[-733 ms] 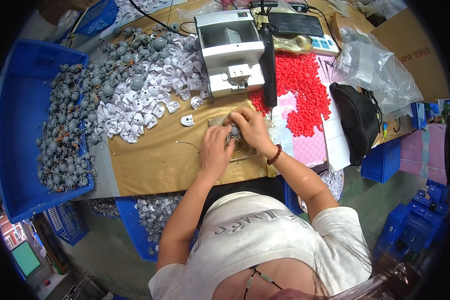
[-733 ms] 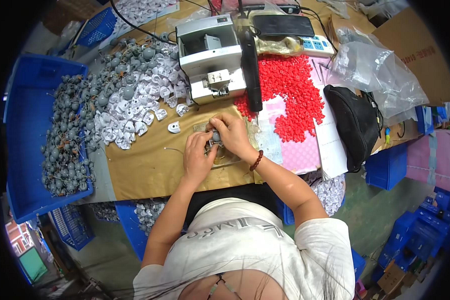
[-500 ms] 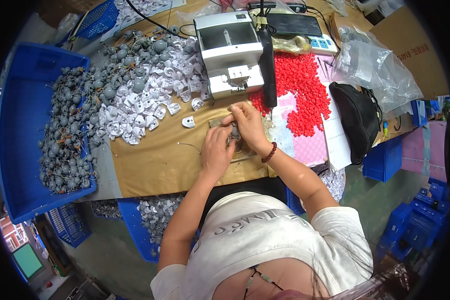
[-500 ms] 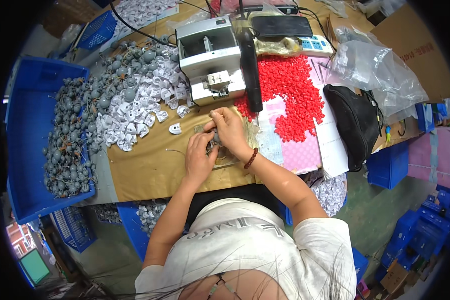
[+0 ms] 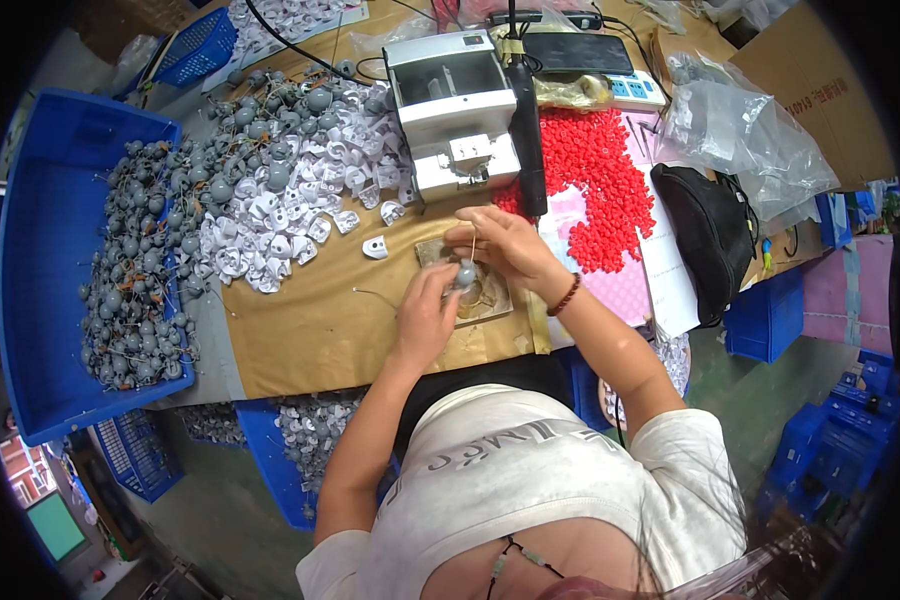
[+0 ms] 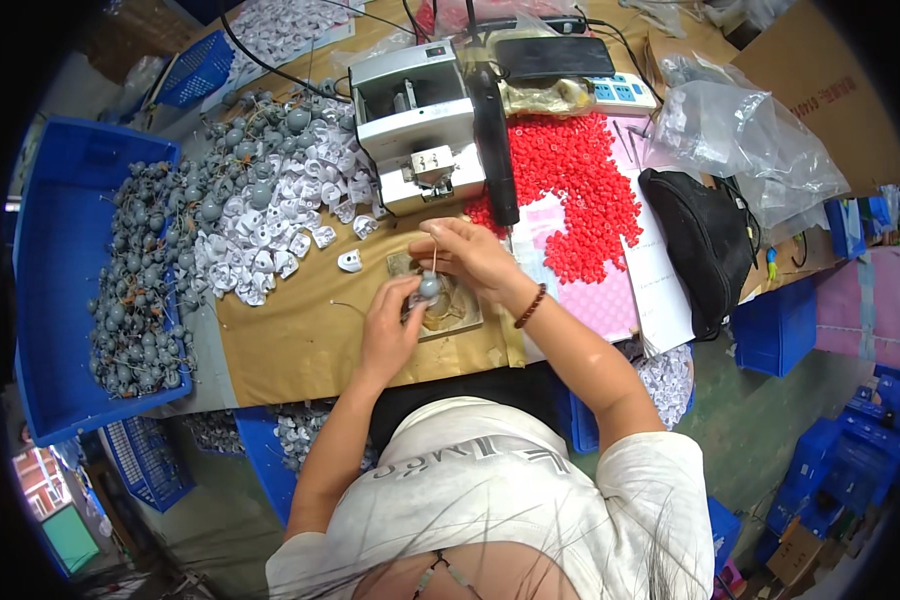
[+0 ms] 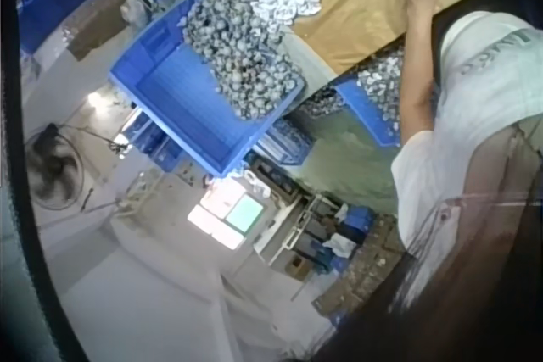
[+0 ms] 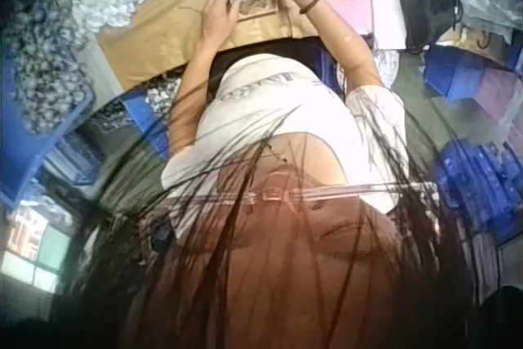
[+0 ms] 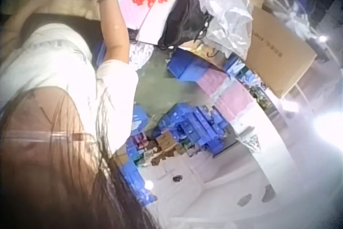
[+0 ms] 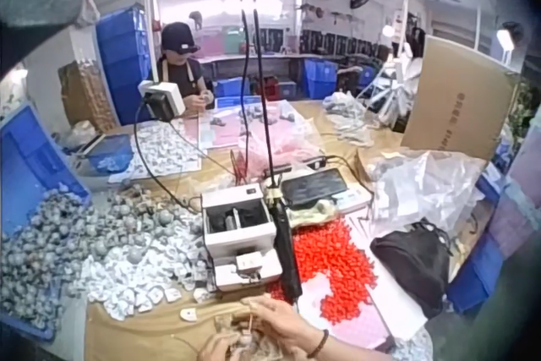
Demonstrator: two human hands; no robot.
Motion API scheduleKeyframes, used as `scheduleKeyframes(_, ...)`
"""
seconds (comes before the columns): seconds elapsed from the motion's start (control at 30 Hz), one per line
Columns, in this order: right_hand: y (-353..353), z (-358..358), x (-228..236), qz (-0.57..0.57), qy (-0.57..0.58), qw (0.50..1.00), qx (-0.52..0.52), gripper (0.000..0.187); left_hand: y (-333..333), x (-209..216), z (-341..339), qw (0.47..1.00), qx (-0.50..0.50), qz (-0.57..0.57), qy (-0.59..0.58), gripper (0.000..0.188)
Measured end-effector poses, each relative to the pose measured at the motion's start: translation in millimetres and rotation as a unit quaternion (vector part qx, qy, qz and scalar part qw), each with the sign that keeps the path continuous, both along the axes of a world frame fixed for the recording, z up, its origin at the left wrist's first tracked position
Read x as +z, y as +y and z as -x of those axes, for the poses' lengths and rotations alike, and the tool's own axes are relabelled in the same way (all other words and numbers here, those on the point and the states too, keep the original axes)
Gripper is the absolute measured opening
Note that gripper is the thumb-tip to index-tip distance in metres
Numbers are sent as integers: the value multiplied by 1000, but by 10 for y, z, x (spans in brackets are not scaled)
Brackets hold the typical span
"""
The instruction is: Assemble small plastic components using an electric screwdriver and an assembly jig on a production line.
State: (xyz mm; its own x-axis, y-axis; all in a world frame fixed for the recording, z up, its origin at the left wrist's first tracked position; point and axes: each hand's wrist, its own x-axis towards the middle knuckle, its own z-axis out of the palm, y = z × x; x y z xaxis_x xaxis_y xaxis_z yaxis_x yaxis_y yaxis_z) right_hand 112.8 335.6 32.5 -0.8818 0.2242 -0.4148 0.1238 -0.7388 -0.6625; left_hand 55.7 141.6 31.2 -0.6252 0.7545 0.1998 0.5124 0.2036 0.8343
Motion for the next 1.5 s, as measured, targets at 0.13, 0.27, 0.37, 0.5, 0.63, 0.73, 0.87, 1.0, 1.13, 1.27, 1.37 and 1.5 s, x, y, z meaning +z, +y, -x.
scheduleKeyframes(0.13, 440, -289, 191, -481, -4, 877, 12, 24, -850, 516, 36, 993, -43, 111, -17, 35)
scheduleKeyframes(0.27, 702, -475, 188, -829, 76, 552, 34, 22, -1936, 845, 188, 896, -189, 385, -113, 36)
scheduleKeyframes(0.37, 613, -499, 70, -885, 77, 447, 105, 20, -2044, 849, 215, 873, -162, 443, -124, 38)
scheduleKeyframes(0.5, 587, -518, -41, -906, 53, 379, 183, 23, -1360, 458, 422, 947, 3, 321, 22, 42)
scheduleKeyframes(0.63, 561, -461, -46, -920, 68, 347, 167, 12, -437, 146, 679, 948, 131, 259, 130, 43)
scheduleKeyframes(0.73, 547, -471, -64, -926, 73, 338, 154, 9, -37, -75, 892, 928, 150, 307, 150, 43)
scheduleKeyframes(0.87, 531, -474, -71, -926, 55, 337, 161, 10, -88, -185, 941, 955, 119, 245, 122, 43)
scheduleKeyframes(1.0, 530, -466, -68, -930, 58, 321, 170, 10, -59, 67, 540, 979, 98, 27, -179, 46)
scheduleKeyframes(1.13, 575, -438, -49, -924, 72, 325, 186, 9, 170, 78, 47, 998, -11, -56, -19, 26)
scheduleKeyframes(1.27, 609, -402, -49, -921, 87, 333, 185, 9, 163, -155, -13, 997, -6, -31, 73, 17)
scheduleKeyframes(1.37, 629, -392, -37, -919, 86, 336, 189, 9, 84, -251, 50, 993, 7, 9, 115, 18)
scheduleKeyframes(1.5, 635, -371, -49, -920, 97, 328, 190, 10, 108, -167, 83, 988, 9, 60, 144, 21)
